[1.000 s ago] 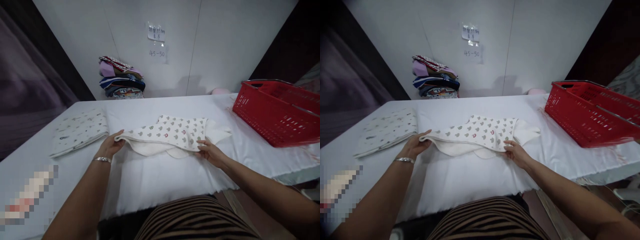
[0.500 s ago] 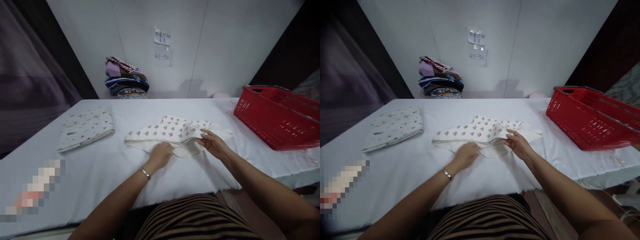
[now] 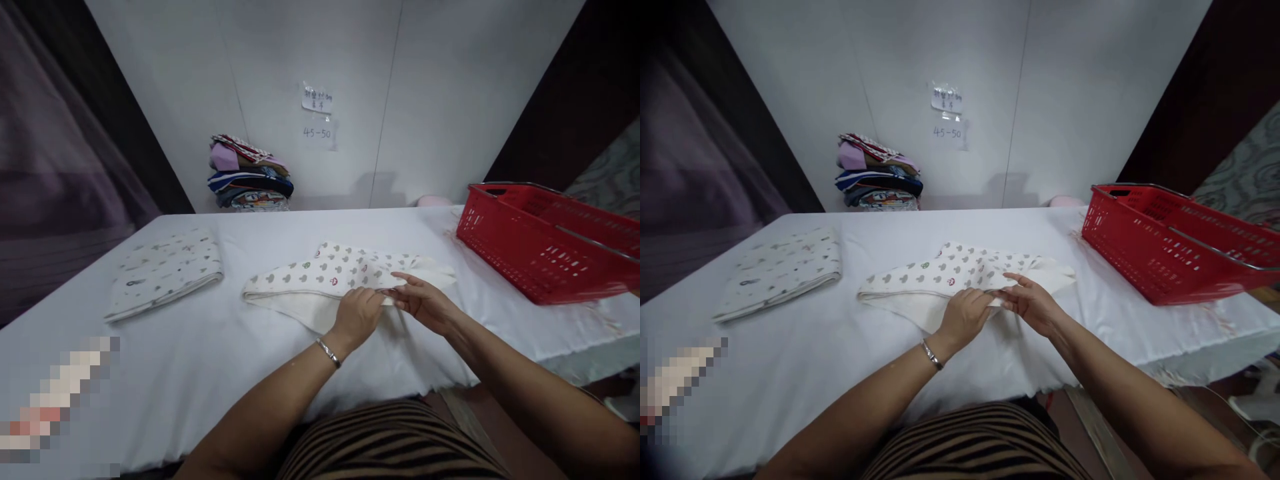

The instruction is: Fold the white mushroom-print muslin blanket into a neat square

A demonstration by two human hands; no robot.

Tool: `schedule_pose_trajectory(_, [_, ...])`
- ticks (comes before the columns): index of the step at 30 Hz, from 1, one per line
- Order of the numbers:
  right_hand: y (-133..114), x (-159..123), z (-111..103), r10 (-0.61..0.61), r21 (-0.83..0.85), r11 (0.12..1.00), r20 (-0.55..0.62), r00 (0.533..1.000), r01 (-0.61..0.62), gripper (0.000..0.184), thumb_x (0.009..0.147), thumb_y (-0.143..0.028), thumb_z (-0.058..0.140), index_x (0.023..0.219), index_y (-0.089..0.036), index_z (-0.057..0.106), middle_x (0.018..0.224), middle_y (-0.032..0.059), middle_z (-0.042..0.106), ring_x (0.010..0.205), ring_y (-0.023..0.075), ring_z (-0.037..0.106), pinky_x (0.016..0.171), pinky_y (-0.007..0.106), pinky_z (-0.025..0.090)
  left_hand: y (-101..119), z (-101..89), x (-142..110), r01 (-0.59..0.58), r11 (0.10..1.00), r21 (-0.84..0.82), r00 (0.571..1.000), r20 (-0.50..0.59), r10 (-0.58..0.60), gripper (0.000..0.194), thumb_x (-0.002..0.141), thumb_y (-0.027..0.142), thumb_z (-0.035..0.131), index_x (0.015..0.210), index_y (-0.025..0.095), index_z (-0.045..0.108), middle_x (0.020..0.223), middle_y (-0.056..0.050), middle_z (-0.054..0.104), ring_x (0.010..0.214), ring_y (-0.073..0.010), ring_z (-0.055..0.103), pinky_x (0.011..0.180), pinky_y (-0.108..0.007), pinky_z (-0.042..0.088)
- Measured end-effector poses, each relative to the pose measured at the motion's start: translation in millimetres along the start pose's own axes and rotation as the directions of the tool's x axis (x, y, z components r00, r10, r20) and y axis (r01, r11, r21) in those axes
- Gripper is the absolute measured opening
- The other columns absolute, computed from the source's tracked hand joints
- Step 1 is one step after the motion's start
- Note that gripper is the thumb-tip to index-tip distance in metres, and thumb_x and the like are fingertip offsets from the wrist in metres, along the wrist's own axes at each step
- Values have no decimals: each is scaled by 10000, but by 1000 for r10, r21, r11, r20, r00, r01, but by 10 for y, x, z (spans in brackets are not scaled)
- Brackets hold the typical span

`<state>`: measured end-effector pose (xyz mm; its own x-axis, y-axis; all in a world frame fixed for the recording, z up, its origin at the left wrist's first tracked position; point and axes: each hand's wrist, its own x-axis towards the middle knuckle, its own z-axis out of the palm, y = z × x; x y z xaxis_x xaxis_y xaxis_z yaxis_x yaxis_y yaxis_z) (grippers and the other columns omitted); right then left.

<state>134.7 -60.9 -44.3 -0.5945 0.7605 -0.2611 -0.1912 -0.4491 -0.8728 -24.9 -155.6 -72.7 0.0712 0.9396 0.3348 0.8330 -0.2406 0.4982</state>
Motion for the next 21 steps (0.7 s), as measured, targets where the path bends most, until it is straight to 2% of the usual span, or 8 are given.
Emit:
schedule_pose_trajectory(2, [-55,-76,1,15,-18,1000,-11,1000,-15,386,682,-98,691,1035,-218,591,780,5,676,842,158,662,525,163,487,95,8,23,22,999,-34,1000,23,-21,323,941,284,285,1030,196,583,1065,-92,625,1164,-234,510,933,-430,331])
schedule_pose_trajectory(6, [-147,-202,8,6,4,1000,-56,998,-6,342,655,-82,696,965,-215,636,696,-24,633,611,92,599,370,129,341,140,72,47,33,998,-52,999,26,-32,327,950,302,294,994,183,596,1042,-130,622,1159,-251,510,933,-448,331])
schedule_pose_trajectory(12, [-115,-386,62,49,62,997,-41,998,-47,285,712,-116,678,967,-243,662,897,4,681,665,90,602,459,133,430,132,62,40,-45,989,139,995,-80,56,431,963,321,195,995,135,582,946,-136,618,1041,-229,553,832,-432,344])
schedule_pose_trajectory(15, [-68,-452,75,55,66,996,-14,998,-54,303,714,-133,690,991,-247,646,972,15,683,661,91,602,471,140,444,118,64,51,-93,975,200,979,-163,126,363,957,332,273,955,153,589,874,-113,623,940,-214,575,796,-407,360])
schedule_pose_trajectory(18, [-33,-483,69,40,44,998,31,999,-42,317,714,-156,707,1016,-217,632,941,29,675,602,67,563,458,130,429,90,92,96,-148,942,300,913,-325,246,225,927,272,381,903,170,581,780,-73,617,807,-203,576,718,-373,378])
schedule_pose_trajectory(21, [-21,-487,60,30,26,999,105,994,-33,258,722,-179,711,970,-185,641,849,17,650,562,46,524,447,119,406,69,89,155,-183,895,407,798,-471,377,157,887,236,469,1002,172,553,879,-71,635,861,-210,569,751,-362,392])
